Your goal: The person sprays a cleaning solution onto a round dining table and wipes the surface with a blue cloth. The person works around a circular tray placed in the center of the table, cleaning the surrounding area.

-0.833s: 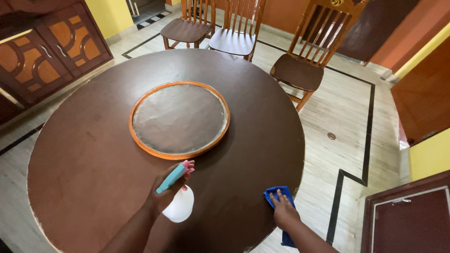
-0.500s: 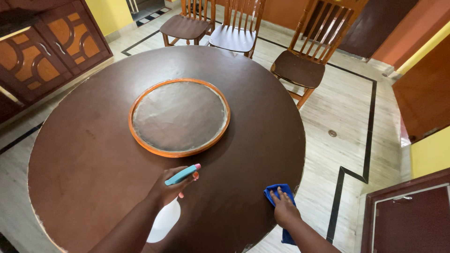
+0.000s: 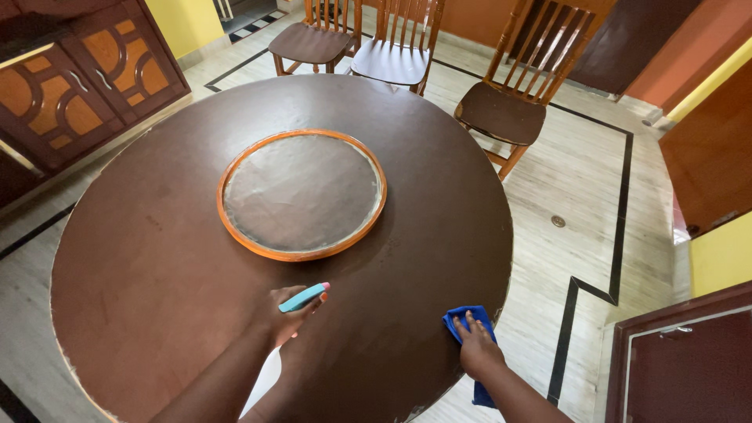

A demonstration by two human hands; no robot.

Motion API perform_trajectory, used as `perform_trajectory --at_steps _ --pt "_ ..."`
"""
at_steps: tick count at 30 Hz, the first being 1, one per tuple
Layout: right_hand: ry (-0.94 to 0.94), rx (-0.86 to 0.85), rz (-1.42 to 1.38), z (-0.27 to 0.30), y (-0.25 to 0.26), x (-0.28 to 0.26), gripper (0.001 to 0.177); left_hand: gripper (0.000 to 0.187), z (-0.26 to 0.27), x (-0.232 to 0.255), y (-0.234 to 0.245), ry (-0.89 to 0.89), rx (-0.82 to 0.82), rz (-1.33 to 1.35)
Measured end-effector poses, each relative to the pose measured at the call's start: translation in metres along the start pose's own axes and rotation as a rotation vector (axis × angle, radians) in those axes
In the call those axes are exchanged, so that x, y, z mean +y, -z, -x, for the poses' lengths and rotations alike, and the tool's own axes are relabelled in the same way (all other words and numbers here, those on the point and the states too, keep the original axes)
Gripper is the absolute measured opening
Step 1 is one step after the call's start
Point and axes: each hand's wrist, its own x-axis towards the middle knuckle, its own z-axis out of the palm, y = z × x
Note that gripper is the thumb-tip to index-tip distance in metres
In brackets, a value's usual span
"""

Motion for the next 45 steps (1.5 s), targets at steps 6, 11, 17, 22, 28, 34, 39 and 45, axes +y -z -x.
perform_trajectory --at_steps 6,11,17,22,28,34,39,45 --pt "0.012 0.015 0.000 -0.009 -0.008 0.004 0.086 0.044 0.015 0.022 -0.002 0.119 -0.087 -0.171" --pt "0.042 0.072 -0.018 -0.016 -0.017 0.010 0.085 0.041 0.025 0.027 -0.009 0.100 -0.127 -0.190" --pt "0.027 0.043 -0.041 -0.007 -0.009 0.006 0.085 0.026 0.025 0.022 -0.018 0.036 -0.163 -0.268" --pt "0.035 0.049 -0.031 -0.005 -0.008 0.005 0.083 0.024 0.025 0.019 -0.027 -0.158 -0.153 -0.353" --pt "0.047 0.055 -0.002 -0.013 -0.015 0.009 0.082 0.024 0.028 0.028 -0.034 -0.189 -0.118 -0.345" --pt "0.029 0.038 -0.005 -0.009 -0.009 0.006 0.084 0.022 0.032 0.039 -0.031 -0.147 -0.142 -0.227" --pt "-0.063 -0.085 0.001 0.011 0.010 -0.008 0.090 0.023 0.029 0.044 -0.034 -0.177 -0.132 -0.261" --pt "0.003 0.012 -0.006 -0.004 -0.005 0.003 0.087 0.021 0.027 0.041 -0.035 -0.247 -0.060 -0.190"
